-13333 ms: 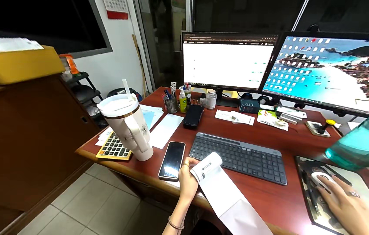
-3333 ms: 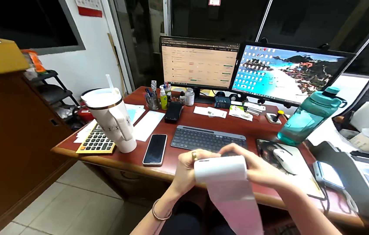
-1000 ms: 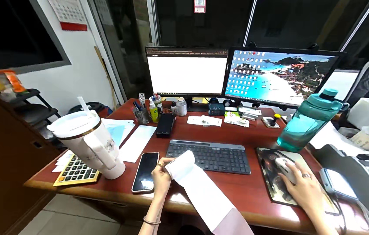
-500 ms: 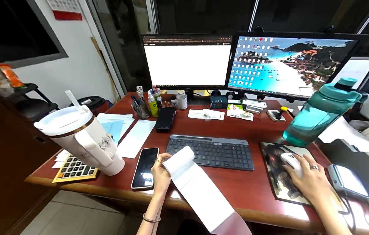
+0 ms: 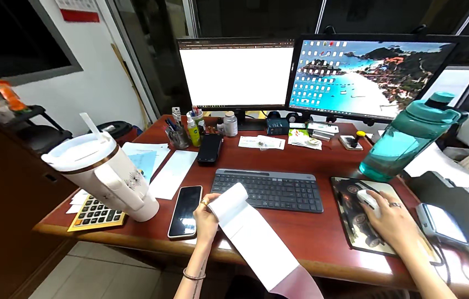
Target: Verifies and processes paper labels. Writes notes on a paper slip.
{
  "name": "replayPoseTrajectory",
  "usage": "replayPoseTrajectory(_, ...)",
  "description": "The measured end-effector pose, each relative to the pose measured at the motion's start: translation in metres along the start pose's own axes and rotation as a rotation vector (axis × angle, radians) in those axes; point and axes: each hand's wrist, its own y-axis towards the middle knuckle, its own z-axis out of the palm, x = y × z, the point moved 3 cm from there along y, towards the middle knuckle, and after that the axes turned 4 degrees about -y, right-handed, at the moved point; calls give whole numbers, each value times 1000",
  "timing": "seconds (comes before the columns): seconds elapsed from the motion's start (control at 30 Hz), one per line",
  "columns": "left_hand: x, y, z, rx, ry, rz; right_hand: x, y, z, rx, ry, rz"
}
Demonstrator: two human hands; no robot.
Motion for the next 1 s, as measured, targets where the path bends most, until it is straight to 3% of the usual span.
replayPoseTrajectory(1.0, 0, -2, -2, -12, 14, 5, -1, -1, 4, -36, -9, -33)
